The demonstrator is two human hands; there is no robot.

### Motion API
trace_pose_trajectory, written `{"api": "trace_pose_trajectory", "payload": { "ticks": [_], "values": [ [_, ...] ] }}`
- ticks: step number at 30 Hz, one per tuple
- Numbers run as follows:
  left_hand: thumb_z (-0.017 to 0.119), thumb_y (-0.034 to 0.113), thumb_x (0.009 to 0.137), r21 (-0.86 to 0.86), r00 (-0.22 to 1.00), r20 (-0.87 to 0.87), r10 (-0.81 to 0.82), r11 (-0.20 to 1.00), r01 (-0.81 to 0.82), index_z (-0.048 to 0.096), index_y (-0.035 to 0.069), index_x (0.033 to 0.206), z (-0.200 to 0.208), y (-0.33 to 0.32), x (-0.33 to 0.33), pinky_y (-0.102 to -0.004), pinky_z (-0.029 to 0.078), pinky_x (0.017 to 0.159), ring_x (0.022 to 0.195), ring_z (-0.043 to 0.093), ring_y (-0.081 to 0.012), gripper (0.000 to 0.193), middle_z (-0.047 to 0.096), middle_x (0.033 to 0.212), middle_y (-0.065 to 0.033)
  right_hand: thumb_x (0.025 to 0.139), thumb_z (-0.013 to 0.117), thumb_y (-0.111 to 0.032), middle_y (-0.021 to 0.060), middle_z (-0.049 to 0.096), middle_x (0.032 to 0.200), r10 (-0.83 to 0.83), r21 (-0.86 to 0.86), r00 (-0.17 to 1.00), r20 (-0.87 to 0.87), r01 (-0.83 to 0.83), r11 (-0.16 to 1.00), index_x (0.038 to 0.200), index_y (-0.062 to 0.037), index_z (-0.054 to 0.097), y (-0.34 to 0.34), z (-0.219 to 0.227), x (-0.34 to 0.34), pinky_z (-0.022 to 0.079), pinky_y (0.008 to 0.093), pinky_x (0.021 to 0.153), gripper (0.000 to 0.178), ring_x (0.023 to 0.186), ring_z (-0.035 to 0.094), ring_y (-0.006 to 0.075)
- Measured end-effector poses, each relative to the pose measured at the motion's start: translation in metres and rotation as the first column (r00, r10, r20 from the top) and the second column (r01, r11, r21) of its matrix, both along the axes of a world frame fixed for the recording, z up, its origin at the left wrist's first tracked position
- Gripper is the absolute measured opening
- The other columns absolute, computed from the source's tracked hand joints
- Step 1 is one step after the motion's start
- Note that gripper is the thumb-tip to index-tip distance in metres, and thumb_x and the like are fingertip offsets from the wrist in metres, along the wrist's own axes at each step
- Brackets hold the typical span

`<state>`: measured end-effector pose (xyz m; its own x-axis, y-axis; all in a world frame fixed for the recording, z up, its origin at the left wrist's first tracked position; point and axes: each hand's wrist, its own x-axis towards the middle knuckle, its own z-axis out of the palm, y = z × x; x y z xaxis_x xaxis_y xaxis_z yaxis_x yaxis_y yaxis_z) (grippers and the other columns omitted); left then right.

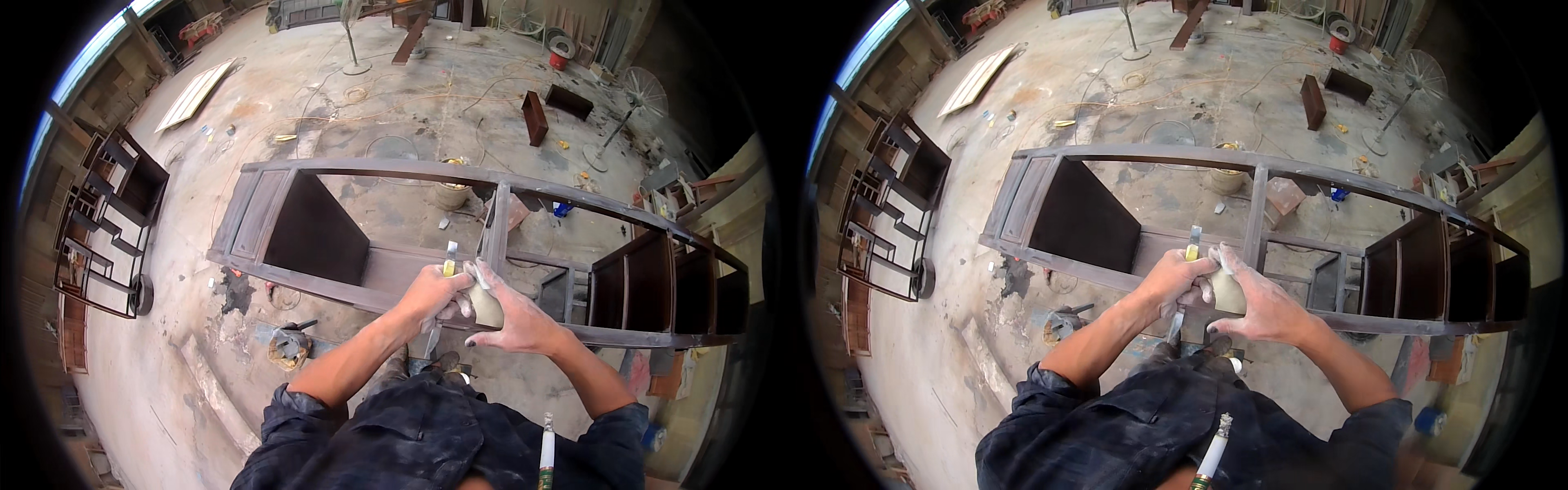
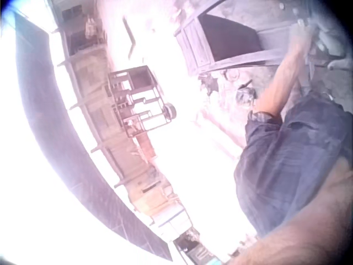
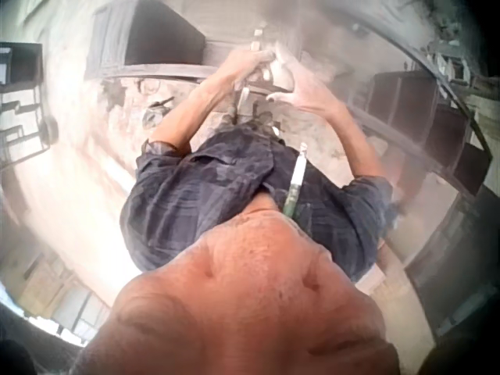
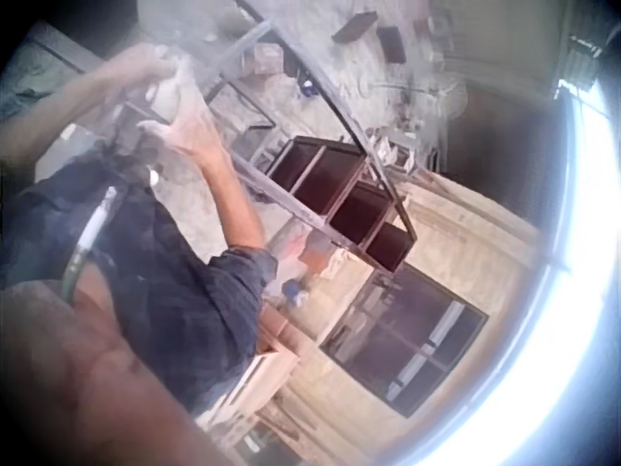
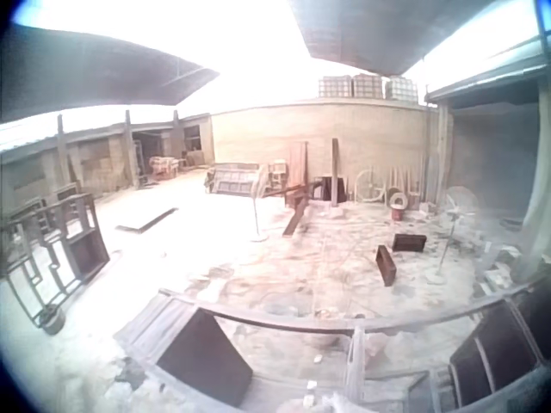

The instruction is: The person sands the surface of a wooden cabinet using a sanding block and a scraper tool. They work on the top edges and the front panels, alternating between scraping and sanding motions to smooth the wood.

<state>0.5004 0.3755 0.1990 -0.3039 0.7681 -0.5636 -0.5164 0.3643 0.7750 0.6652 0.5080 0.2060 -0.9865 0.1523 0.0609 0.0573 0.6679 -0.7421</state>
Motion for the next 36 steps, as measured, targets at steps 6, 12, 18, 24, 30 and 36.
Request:
{"api": "trace_pose_trajectory", "payload": {
  "ticks": [6,12,18,24,30,36],
  "values": [
    [0.055,0.025,0.104,-0.158,0.656,-0.72,-0.225,0.974,0.16,0.07,-0.001,0.099,-0.034,-0.002,-0.056,-0.0343,0.052,0.061,0.06,0.066,-0.0192,0.03,0.075,0.077,-0.0089,0.083,0.063,0.0,0.0253,0.054,0.145,-0.085,0.231,0.985,-0.152,0.119,0.966,0.154,0.0027,0.036,0.061,-0.058,-0.017,0.052,0.0425,0.099,0.076,0.122,0.061,0.0425],
    [0.065,0.01,0.086,-0.128,-0.235,-0.964,-0.127,0.992,-0.015,0.067,0.007,0.107,-0.115,-0.095,-0.142,-0.0502,0.053,0.068,0.079,0.068,-0.0391,0.021,0.07,0.083,-0.0166,0.083,0.051,0.007,0.0225,0.052,0.148,-0.209,0.333,0.886,-0.414,0.361,0.871,0.155,0.0,0.036,0.176,-0.101,-0.006,0.052,0.0421,0.098,0.074,0.12,0.062,0.0411],
    [0.062,0.011,0.092,-0.113,-0.08,-0.99,-0.117,0.992,-0.061,0.067,0.006,0.1,-0.12,-0.098,-0.143,-0.0503,0.051,0.068,0.076,0.066,-0.0402,0.01,0.067,0.08,-0.0178,0.087,0.049,0.005,0.019,0.054,0.148,-0.194,0.37,0.867,-0.459,0.385,0.845,0.156,-0.0027,0.036,0.198,-0.114,-0.031,0.055,0.0424,0.094,0.071,0.117,0.063,0.0407],
    [0.06,0.011,0.096,-0.097,-0.108,-0.989,-0.102,0.994,-0.051,0.065,0.006,0.097,-0.12,-0.101,-0.146,-0.0488,0.05,0.063,0.07,0.065,-0.0391,0.008,0.066,0.076,-0.0169,0.082,0.05,0.005,0.018,0.059,0.141,-0.228,0.377,0.9,-0.371,0.371,0.849,0.155,-0.0096,0.04,0.179,-0.132,-0.073,0.056,0.0426,0.092,0.075,0.113,0.066,0.0386],
    [0.059,0.012,0.097,-0.104,-0.051,-0.993,-0.108,0.992,-0.068,0.065,0.005,0.097,-0.118,-0.1,-0.143,-0.0488,0.049,0.063,0.071,0.065,-0.04,0.009,0.065,0.076,-0.018,0.079,0.052,0.001,0.0195,0.069,0.125,-0.239,0.405,0.873,-0.424,0.419,0.813,0.156,-0.0098,0.038,0.174,-0.126,-0.075,0.058,0.0454,0.084,0.079,0.101,0.07,0.0376],
    [0.058,0.011,0.097,-0.124,-0.043,-0.991,-0.126,0.991,-0.049,0.066,0.005,0.098,-0.115,-0.097,-0.146,-0.0484,0.05,0.064,0.074,0.066,-0.041,0.01,0.066,0.079,-0.0182,0.078,0.049,0.003,0.0203,0.068,0.125,-0.486,0.315,0.834,-0.26,0.549,0.774,0.155,-0.0093,0.04,0.174,-0.115,-0.055,0.056,0.046,0.091,0.078,0.101,0.069,0.0402]
  ]
}}
